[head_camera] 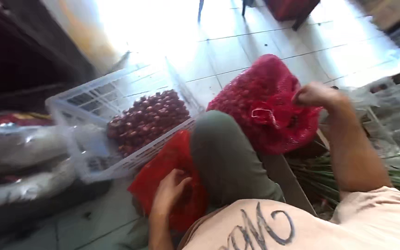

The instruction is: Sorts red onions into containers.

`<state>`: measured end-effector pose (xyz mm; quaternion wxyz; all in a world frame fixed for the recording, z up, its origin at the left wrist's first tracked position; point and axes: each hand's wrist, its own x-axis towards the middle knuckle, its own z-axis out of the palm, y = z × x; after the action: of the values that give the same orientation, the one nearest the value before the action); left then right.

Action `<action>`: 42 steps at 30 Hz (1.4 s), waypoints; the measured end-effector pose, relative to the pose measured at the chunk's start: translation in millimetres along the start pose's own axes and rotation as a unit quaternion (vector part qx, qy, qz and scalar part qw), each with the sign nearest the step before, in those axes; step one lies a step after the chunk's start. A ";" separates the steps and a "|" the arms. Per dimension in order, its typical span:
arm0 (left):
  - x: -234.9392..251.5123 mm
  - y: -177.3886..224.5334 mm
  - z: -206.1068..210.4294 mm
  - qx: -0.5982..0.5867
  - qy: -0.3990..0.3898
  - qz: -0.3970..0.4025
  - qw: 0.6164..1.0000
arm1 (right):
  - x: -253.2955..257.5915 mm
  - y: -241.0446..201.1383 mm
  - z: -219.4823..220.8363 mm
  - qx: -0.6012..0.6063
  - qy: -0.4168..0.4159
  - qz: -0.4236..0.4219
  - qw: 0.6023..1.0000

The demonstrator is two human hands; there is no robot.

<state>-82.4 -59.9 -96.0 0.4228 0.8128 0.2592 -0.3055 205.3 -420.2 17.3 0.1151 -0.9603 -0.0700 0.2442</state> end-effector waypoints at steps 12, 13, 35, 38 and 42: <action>-12.6 6.6 3.5 0.012 0.039 -0.020 0.999 | 53.2 98.0 173.1 0.086 0.012 0.173 0.981; -11.9 7.6 4.1 0.014 0.037 -0.018 0.999 | 56.8 102.3 174.6 0.079 0.017 0.173 0.982; -15.4 10.7 3.7 0.009 0.044 0.004 0.999 | 72.8 111.4 152.2 -0.075 -0.071 0.072 0.992; -16.1 10.1 4.1 0.009 0.040 0.007 0.999 | 68.4 119.0 150.8 -0.074 -0.020 0.055 0.996; -18.5 7.0 2.5 0.001 0.067 0.027 0.997 | 37.2 111.2 117.1 0.171 0.029 0.090 0.981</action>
<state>-90.9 -68.6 -80.1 0.4115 0.8387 0.2646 -0.2393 189.6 -498.4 -127.9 0.2569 -0.9354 0.0631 0.2344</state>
